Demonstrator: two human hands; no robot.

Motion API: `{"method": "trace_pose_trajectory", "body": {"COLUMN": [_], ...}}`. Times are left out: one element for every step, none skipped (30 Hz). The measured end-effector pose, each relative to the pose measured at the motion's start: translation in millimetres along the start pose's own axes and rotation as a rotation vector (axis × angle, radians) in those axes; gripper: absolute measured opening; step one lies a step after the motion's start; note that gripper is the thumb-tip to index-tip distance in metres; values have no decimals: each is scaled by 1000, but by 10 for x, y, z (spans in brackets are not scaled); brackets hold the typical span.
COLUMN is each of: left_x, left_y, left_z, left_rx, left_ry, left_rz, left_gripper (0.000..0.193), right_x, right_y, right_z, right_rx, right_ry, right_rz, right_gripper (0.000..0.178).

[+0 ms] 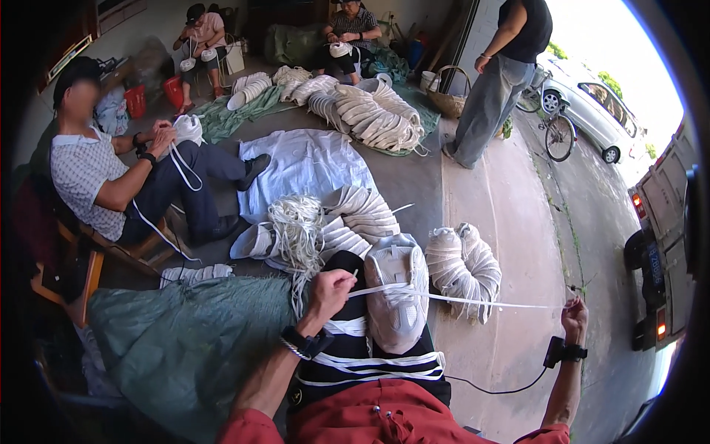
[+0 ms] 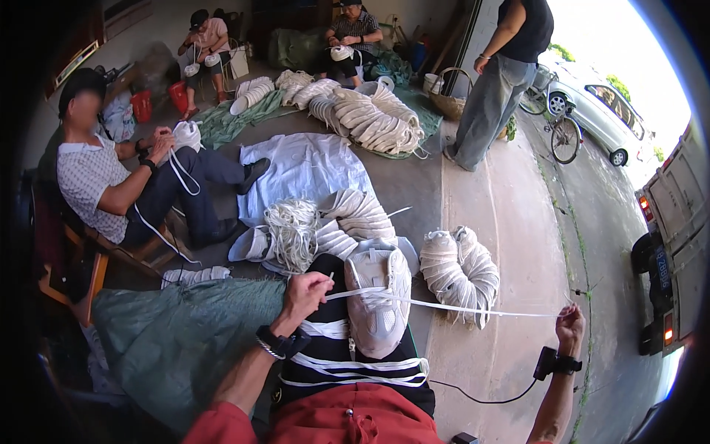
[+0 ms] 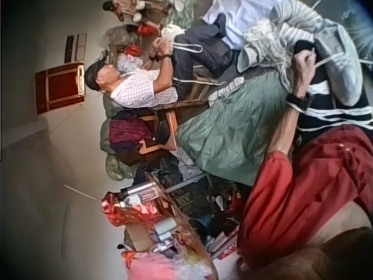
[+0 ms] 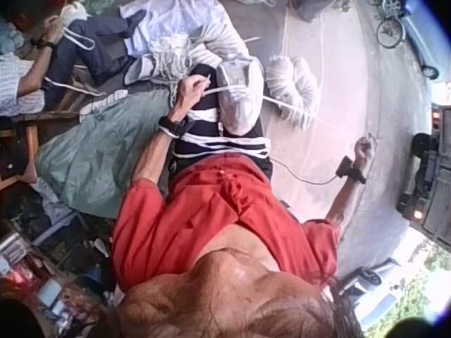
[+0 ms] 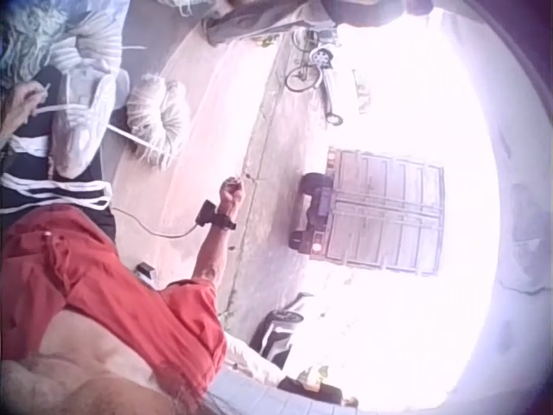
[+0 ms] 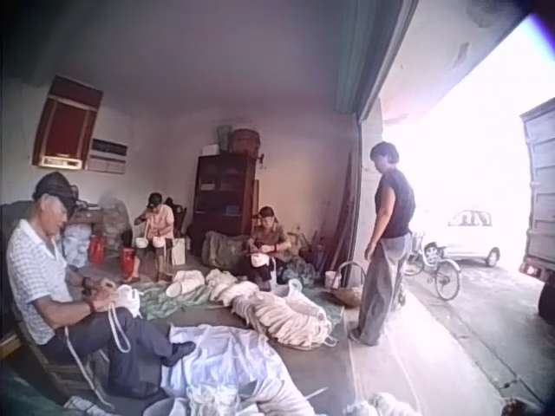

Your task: The recorder is lacing a white athletic shoe while sitting in a workshop with several other workers.

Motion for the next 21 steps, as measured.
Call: {"method": "trace_pose_trajectory", "body": {"left_x": [-84,-121,-101,-88,-74,-43,-33,-16,-24,-36,-57,-53,-33,-5,-7,-19,-22,-17,-42,-80,-66], "left_y": [-73,-64,-98,-108,-90,-75,-57,-40,-23,-29,-36,-43,-47,-41,-42,-44,-52,-66,-79,-74,-61], "left_z": [219,222,395,462,452,478,505,476,447,465,477,497,501,488,481,480,509,545,581,563,560], "left_rx": [-79,-93,-159,-187,-184,-208,-233,-216,-212,-210,-206,-213,-209,-201,-200,-205,-219,-229,-234,-228,-229], "left_ry": [-35,-93,-125,-99,-101,-82,-64,-70,-78,-130,-183,-180,-180,-180,-183,-177,-167,-168,-148,-137,-145], "left_rz": [-2,26,73,66,57,57,57,85,79,47,16,19,37,55,57,47,42,50,25,-6,-1], "left_gripper": [15,15,15,16,16,16,16,16,16,16,17,17,17,17,17,17,16,16,16,15,15], "right_x": [-6,208,122,177,297,407,501,679,868,911,960,936,981,1034,1052,1060,1078,1121,1153,1304,1458], "right_y": [15,68,118,179,240,317,386,430,484,547,547,574,610,628,638,635,640,608,580,575,555], "right_z": [-253,-404,-732,-1015,-1177,-1321,-1456,-1450,-1439,-1456,-1538,-1587,-1569,-1528,-1477,-1416,-1382,-1309,-1237,-961,-609], "right_rx": [9,223,185,242,302,355,409,428,447,464,443,450,454,451,458,464,468,429,391,320,207], "right_ry": [104,105,200,188,190,179,166,140,114,121,117,172,226,224,245,266,260,291,322,357,446], "right_rz": [10,39,53,100,110,117,124,169,214,225,235,227,227,229,199,167,160,162,163,143,175], "right_gripper": [19,18,16,14,14,15,16,23,30,27,24,20,15,15,11,7,7,7,11,13,16]}}
Point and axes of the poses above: each hand's wrist, its own y-axis away from the middle knuckle, its own z-axis out of the palm, x = y × z, the point moved 10 cm from there along -y, towards the middle knuckle, and after that the axes turned 7 degrees about y, right-handed, at the moved point
